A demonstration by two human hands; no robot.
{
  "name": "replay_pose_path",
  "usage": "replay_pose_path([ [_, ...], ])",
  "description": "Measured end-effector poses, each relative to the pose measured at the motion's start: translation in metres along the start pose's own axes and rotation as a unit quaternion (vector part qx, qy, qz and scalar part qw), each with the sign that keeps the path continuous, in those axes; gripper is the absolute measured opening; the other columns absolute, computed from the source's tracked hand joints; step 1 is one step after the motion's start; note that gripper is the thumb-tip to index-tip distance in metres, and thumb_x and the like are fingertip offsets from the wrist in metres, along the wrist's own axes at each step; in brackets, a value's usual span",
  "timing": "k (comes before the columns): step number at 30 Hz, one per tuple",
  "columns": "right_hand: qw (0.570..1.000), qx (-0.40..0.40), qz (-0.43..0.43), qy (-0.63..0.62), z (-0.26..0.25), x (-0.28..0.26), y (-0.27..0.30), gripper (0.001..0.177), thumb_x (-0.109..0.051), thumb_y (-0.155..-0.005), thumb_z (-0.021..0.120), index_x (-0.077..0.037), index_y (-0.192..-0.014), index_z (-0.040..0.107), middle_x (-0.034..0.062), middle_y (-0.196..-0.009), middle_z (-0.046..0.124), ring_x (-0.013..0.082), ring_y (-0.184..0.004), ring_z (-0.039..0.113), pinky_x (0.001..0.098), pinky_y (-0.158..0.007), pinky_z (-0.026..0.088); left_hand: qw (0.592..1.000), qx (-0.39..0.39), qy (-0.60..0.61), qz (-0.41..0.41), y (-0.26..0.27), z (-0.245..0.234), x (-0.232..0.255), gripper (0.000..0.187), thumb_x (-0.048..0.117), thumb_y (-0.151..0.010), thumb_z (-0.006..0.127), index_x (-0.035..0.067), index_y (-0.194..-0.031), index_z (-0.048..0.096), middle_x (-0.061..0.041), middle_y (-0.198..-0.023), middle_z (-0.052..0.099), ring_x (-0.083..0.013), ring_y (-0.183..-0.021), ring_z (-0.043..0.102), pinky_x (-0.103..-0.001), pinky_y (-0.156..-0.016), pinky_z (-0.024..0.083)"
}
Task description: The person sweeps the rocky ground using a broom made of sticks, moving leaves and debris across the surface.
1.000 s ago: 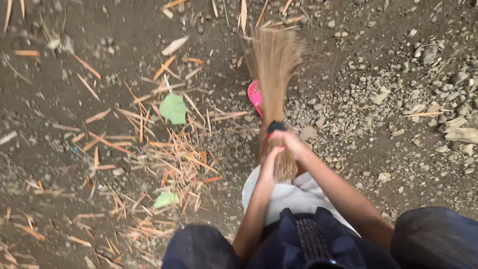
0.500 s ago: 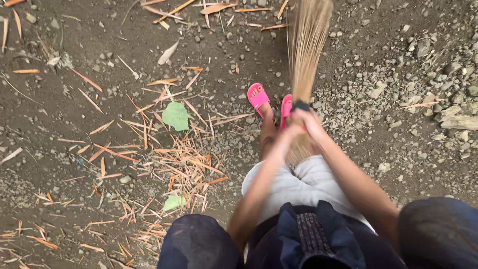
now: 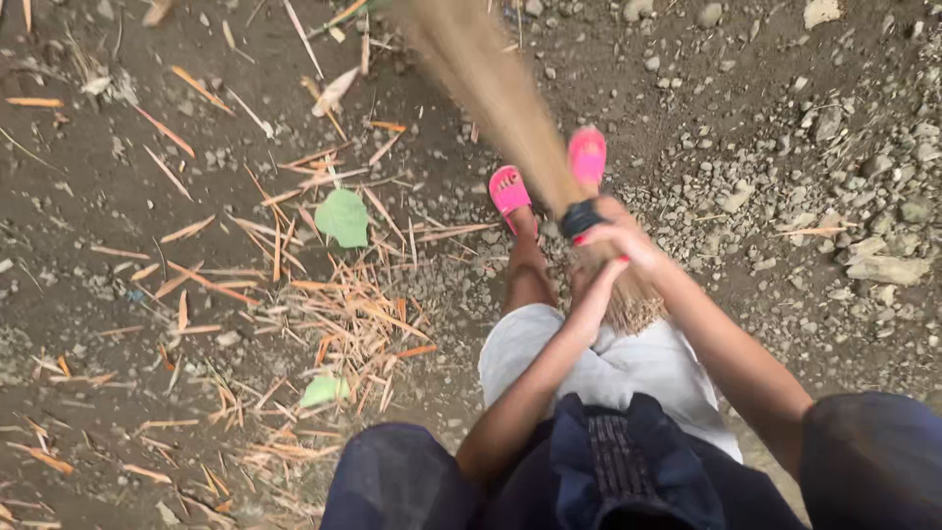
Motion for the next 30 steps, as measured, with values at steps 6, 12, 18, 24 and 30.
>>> replay_pose_path([
  [6,0.952,0.159,0.15,-0.213,-0.072,0.054,-0.045,0.031,-0.023,-0.085,0.068,0.0,-0.105,0.068,0.0052,-0.091,0.071,0.0167,-0.08,0.068,0.0288,-0.076,0.056,0.951,-0.207,0.164,-0.163,-0.082,0.043,0.041,0.048,0.033,-0.077,0.077,0.006,-0.114,0.065,-0.009,-0.096,0.07,-0.0218,-0.08,0.069,-0.037,-0.073,0.059],
  [12,0.984,0.051,0.071,-0.154,0.008,0.075,-0.147,0.044,-0.013,-0.075,0.075,-0.006,-0.115,0.059,0.0039,-0.094,0.062,0.0154,-0.082,0.062,0.0342,-0.072,0.05,0.968,-0.065,0.239,-0.034,-0.095,-0.039,0.099,0.036,0.025,-0.079,0.073,0.015,-0.113,0.066,-0.005,-0.103,0.068,-0.0168,-0.085,0.07,-0.033,-0.074,0.058],
  [18,0.971,-0.05,0.21,-0.101,-0.021,0.031,-0.133,0.045,-0.021,-0.08,0.072,0.001,-0.119,0.068,0.009,-0.104,0.071,0.0157,-0.091,0.068,0.0309,-0.086,0.054,0.99,0.037,0.126,0.042,-0.053,0.026,0.141,0.048,0.035,-0.079,0.076,0.008,-0.118,0.067,-0.009,-0.113,0.069,-0.016,-0.093,0.067,-0.032,-0.08,0.055],
  [24,0.959,0.085,0.234,-0.137,-0.161,-0.029,-0.093,0.038,-0.025,-0.079,0.065,-0.004,-0.11,0.067,0.0121,-0.091,0.071,0.0233,-0.076,0.07,0.0367,-0.074,0.058,0.993,-0.036,0.044,-0.105,-0.097,0.148,0.094,0.067,0.037,-0.078,0.088,0.005,-0.123,0.051,-0.007,-0.113,0.064,-0.0169,-0.099,0.066,-0.032,-0.085,0.055],
  [30,0.959,0.105,0.217,-0.152,-0.156,-0.027,-0.21,0.028,-0.033,-0.084,0.07,-0.01,-0.099,0.067,0.0042,-0.083,0.063,0.0201,-0.072,0.062,0.034,-0.069,0.052,0.932,-0.18,0.252,-0.189,-0.195,0.128,0.159,0.047,0.034,-0.078,0.078,0.001,-0.111,0.067,-0.009,-0.091,0.073,-0.0225,-0.074,0.072,-0.037,-0.071,0.06],
])
Point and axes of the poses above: each hand's wrist, its own y-axis away from the middle knuckle, its own z-axis out of the palm, x = y × z, the point moved 5 cm from there along -y, towards the middle knuckle
